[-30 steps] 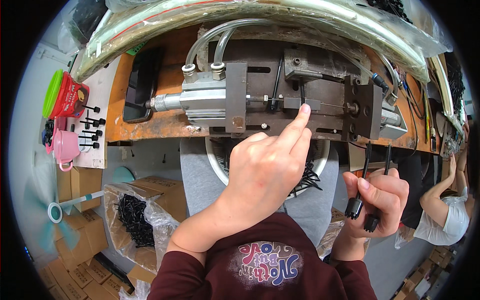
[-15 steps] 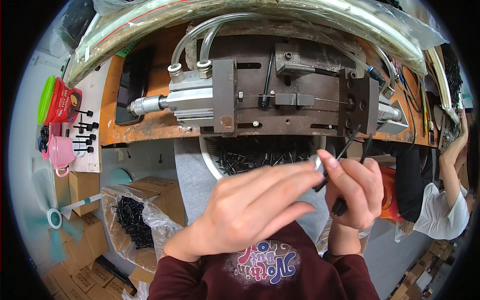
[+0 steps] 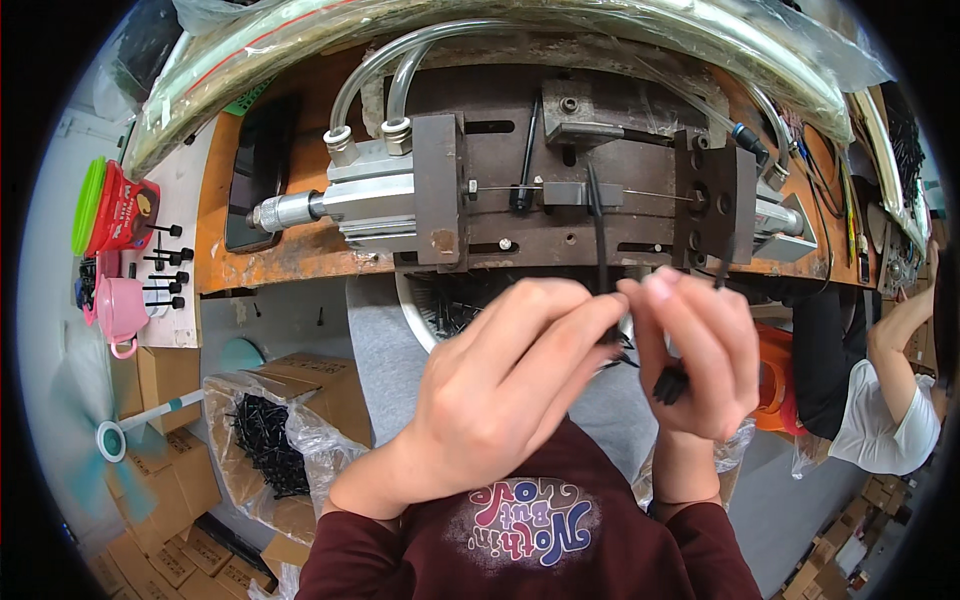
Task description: Assembling small black plastic components using a pneumatic machine at a workbench.
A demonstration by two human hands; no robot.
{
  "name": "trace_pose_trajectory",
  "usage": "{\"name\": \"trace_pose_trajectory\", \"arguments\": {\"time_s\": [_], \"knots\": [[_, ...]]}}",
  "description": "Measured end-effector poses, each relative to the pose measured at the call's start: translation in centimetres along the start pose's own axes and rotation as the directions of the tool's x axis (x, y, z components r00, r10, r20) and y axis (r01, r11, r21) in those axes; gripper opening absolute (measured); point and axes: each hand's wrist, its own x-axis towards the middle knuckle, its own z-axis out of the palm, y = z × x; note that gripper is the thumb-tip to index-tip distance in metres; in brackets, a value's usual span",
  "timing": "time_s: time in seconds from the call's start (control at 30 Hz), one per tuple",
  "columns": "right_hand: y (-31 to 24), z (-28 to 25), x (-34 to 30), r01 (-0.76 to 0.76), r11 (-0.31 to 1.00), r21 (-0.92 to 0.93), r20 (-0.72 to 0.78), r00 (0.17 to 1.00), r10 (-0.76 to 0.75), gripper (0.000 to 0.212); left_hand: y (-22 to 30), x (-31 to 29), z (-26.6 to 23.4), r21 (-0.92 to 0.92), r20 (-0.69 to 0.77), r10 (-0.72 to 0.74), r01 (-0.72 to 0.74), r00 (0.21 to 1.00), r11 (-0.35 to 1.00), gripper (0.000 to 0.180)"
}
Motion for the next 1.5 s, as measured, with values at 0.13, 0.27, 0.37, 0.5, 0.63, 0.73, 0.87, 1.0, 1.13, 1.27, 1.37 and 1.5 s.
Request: {"name": "trace_pose_trajectory", "arguments": {"time_s": [0.13,0.27,0.37,0.5,0.63,0.73,0.87,1.0,1.13,1.27,1.37,1.5], "knots": [[0.3,-0.5,-0.2,-0.125,0.992,0.022,-0.048,0.991,0.125,0.045,-1.8,0.7,1.0,0.335,0.014,0.132,-0.129,0.991,0.933,0.034],[0.3,-1.3,-0.4,-0.142,0.970,0.195,0.029,0.990,0.139,0.068,-1.8,1.1,1.7,0.464,0.085,0.115,-0.142,0.990,0.874,0.027],[0.3,-1.5,-0.8,-0.165,0.943,0.288,0.030,0.986,0.163,0.068,-1.5,1.8,1.4,0.494,0.106,0.118,-0.155,0.987,0.856,0.026],[0.2,-0.9,-0.6,-0.176,0.879,0.443,-0.044,0.975,0.217,0.059,-1.3,1.8,1.3,0.504,0.126,0.085,-0.138,0.988,0.853,0.026],[-0.6,-2.3,0.0,-0.271,0.900,0.342,0.097,0.963,0.253,0.049,-1.4,1.8,1.2,0.485,0.110,0.087,-0.130,0.990,0.865,0.026],[-1.3,-2.4,0.8,-0.285,0.947,0.150,0.129,0.955,0.267,0.040,-1.8,1.6,1.2,0.476,0.100,0.101,-0.137,0.990,0.869,0.026],[-0.9,-1.5,1.4,-0.270,0.960,0.074,0.177,0.951,0.254,0.033,-1.7,1.2,0.2,0.370,0.131,0.122,-0.162,0.984,0.915,0.025],[-1.1,-0.4,1.4,-0.314,0.947,0.071,0.346,0.898,0.272,0.032,-0.6,-0.4,-1.9,0.208,0.334,0.072,-0.148,0.940,0.967,0.027],[-1.1,1.1,1.5,-0.157,0.985,-0.074,0.400,0.900,0.173,0.025,-0.6,-1.4,-2.4,0.146,0.385,0.033,-0.096,0.922,0.985,0.034],[-1.0,1.7,2.4,-0.121,0.979,-0.164,0.405,0.897,0.179,0.021,-1.2,-2.2,-2.1,0.102,0.355,0.038,-0.079,0.934,0.992,0.032],[-1.2,1.4,2.7,-0.110,0.973,-0.205,0.448,0.873,0.193,0.021,-1.4,-2.7,-1.8,0.065,0.332,0.060,-0.086,0.941,0.994,0.028],[-1.1,1.5,2.8,-0.081,0.971,-0.226,0.428,0.887,0.174,0.021,-1.6,-3.0,-1.5,0.054,0.267,0.083,-0.101,0.960,0.993,0.021]]}}
